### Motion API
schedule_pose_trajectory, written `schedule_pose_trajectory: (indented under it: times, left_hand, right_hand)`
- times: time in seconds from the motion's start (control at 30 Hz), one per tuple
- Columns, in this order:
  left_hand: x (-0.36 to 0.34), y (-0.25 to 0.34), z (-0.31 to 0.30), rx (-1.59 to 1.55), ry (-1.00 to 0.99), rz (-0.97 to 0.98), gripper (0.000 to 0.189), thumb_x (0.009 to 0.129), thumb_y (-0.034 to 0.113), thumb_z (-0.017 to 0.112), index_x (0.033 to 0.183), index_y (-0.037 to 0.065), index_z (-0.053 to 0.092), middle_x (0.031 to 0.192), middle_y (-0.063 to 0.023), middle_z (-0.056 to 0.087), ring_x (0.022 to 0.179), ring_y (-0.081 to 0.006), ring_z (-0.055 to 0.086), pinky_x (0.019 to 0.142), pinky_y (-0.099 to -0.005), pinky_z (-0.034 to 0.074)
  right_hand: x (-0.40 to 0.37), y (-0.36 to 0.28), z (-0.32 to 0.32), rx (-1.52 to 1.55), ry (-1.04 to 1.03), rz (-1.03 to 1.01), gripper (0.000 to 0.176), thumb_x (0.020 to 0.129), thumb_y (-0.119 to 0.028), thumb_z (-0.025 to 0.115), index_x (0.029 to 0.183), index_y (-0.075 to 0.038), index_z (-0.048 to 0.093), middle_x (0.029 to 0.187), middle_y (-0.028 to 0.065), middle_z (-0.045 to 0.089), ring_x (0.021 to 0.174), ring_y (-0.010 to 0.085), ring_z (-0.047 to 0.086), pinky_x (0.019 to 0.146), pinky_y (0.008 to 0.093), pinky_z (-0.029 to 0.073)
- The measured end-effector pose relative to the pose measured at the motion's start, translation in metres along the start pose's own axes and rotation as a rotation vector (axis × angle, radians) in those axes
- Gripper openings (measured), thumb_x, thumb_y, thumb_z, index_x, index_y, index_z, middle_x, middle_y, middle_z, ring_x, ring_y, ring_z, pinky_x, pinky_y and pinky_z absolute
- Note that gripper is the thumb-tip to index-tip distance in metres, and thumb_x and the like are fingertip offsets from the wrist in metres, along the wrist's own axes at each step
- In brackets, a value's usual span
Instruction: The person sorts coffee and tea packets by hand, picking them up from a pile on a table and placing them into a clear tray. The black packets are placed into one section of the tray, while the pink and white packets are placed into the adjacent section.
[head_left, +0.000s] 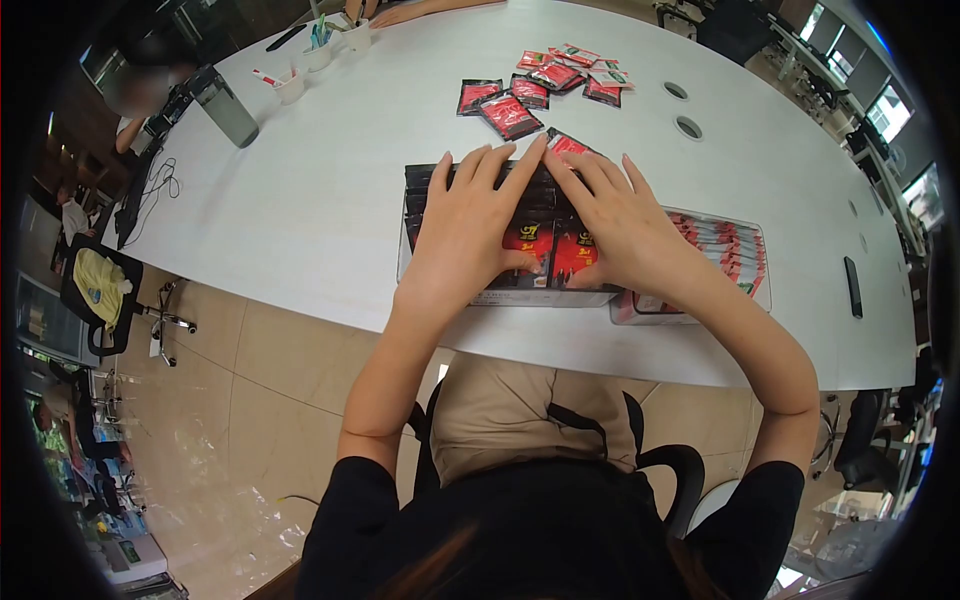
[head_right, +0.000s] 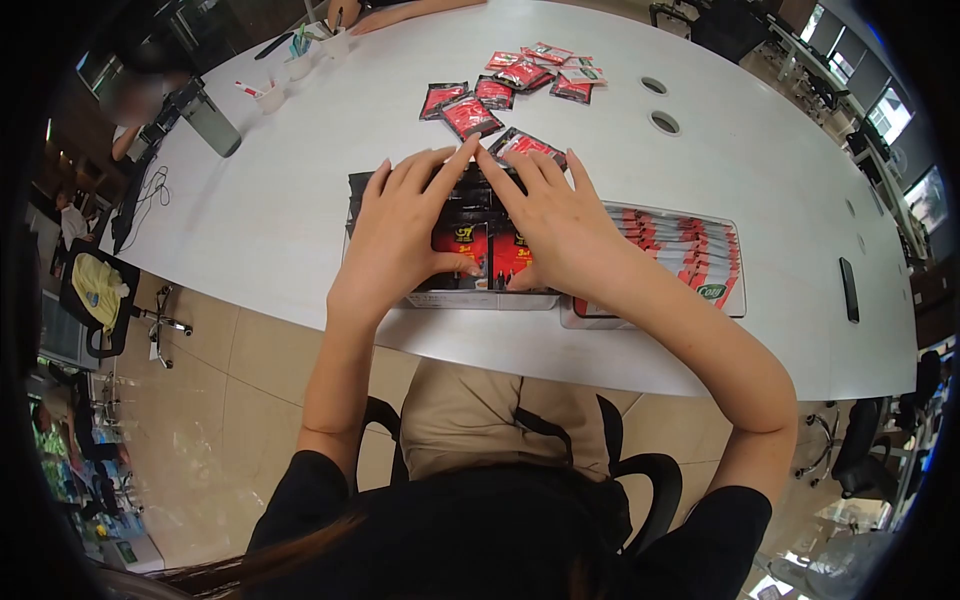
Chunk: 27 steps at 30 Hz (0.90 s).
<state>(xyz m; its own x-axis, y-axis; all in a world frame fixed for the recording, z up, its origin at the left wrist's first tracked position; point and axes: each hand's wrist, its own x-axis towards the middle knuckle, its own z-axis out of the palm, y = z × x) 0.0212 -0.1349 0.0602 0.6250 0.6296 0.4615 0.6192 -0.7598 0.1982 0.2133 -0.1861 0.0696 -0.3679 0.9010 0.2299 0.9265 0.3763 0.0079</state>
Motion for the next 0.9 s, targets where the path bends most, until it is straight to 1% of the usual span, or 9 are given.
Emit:
schedule_pose_trajectory:
  times: [0.13,0.23,0.37,0.53,0.63,0.73,0.83,0.87,0.9]
  left_hand:
    - [0.001,-0.006,-0.007,0.021,-0.067,0.007,0.111,0.049,0.022,0.088,0.146,0.020,0.035,0.115,-0.0067,0.052,0.111,-0.0269,0.051,0.103,-0.0469,0.034]
    - [0.000,-0.009,-0.005,0.023,-0.031,0.042,0.111,0.048,0.021,0.088,0.146,0.020,0.036,0.113,-0.0066,0.052,0.109,-0.0271,0.051,0.101,-0.0454,0.034]
    - [-0.001,-0.012,-0.007,-0.014,-0.038,0.046,0.108,0.049,0.018,0.087,0.145,0.020,0.038,0.114,-0.0060,0.052,0.111,-0.0272,0.051,0.102,-0.0453,0.034]
    - [-0.004,-0.011,-0.009,-0.034,-0.065,0.027,0.106,0.051,0.016,0.086,0.145,0.020,0.038,0.121,-0.0047,0.052,0.117,-0.0265,0.049,0.106,-0.0482,0.032]
    - [-0.009,-0.008,-0.011,-0.035,-0.022,0.048,0.097,0.056,0.017,0.085,0.143,0.021,0.041,0.131,-0.0030,0.050,0.125,-0.0261,0.046,0.110,-0.0522,0.029]
    - [-0.015,-0.004,-0.015,-0.095,0.075,0.104,0.080,0.064,0.017,0.082,0.137,0.015,0.049,0.134,-0.0060,0.052,0.126,-0.0267,0.049,0.110,-0.0536,0.030]
    - [-0.028,0.005,-0.028,-0.428,0.226,0.192,0.064,0.069,0.012,0.078,0.129,0.008,0.056,0.127,-0.0129,0.059,0.120,-0.0290,0.055,0.107,-0.0525,0.034]
    - [-0.033,0.011,-0.034,-0.584,0.282,0.233,0.050,0.073,0.011,0.074,0.121,0.004,0.061,0.120,-0.0178,0.063,0.114,-0.0319,0.059,0.103,-0.0491,0.040]
    - [-0.043,0.023,-0.043,-0.821,0.319,0.204,0.045,0.078,0.016,0.072,0.121,0.004,0.061,0.120,-0.0167,0.063,0.112,-0.0335,0.060,0.102,-0.0509,0.041]
  right_hand:
    - [-0.004,-0.003,0.001,-0.029,-0.002,0.003,0.130,0.051,-0.030,0.091,0.151,-0.003,0.013,0.125,0.0169,0.046,0.122,0.0324,0.044,0.107,0.0583,0.029]
    - [0.000,-0.005,-0.003,-0.046,-0.054,0.030,0.129,0.051,-0.028,0.091,0.150,-0.001,0.013,0.118,0.0162,0.049,0.116,0.0314,0.048,0.106,0.0579,0.030]
    - [0.007,0.001,-0.001,0.007,-0.060,0.021,0.128,0.050,-0.027,0.091,0.150,0.000,0.015,0.111,0.0143,0.053,0.107,0.0301,0.054,0.106,0.0569,0.031]
    - [0.006,-0.002,-0.002,-0.080,-0.041,0.011,0.124,0.053,-0.028,0.090,0.150,0.000,0.017,0.110,0.0131,0.054,0.106,0.0281,0.055,0.106,0.0557,0.031]
    - [0.002,0.000,-0.002,-0.081,0.047,-0.017,0.120,0.057,-0.028,0.088,0.150,-0.002,0.017,0.114,0.0117,0.054,0.110,0.0271,0.054,0.107,0.0560,0.029]
    - [-0.006,-0.001,-0.011,0.034,0.180,-0.018,0.108,0.064,-0.027,0.085,0.149,-0.004,0.023,0.121,0.0110,0.055,0.115,0.0271,0.052,0.108,0.0561,0.029]
    - [-0.023,-0.005,-0.046,0.124,0.373,0.017,0.094,0.069,-0.025,0.082,0.145,-0.002,0.032,0.124,0.0130,0.057,0.117,0.0269,0.053,0.107,0.0539,0.031]
    - [-0.032,-0.008,-0.062,0.143,0.446,0.030,0.090,0.071,-0.024,0.081,0.144,-0.001,0.035,0.125,0.0141,0.057,0.117,0.0267,0.054,0.107,0.0529,0.033]
    - [-0.043,-0.015,-0.080,0.219,0.553,0.042,0.077,0.075,-0.016,0.076,0.141,0.000,0.039,0.126,0.0162,0.058,0.116,0.0271,0.056,0.107,0.0509,0.034]
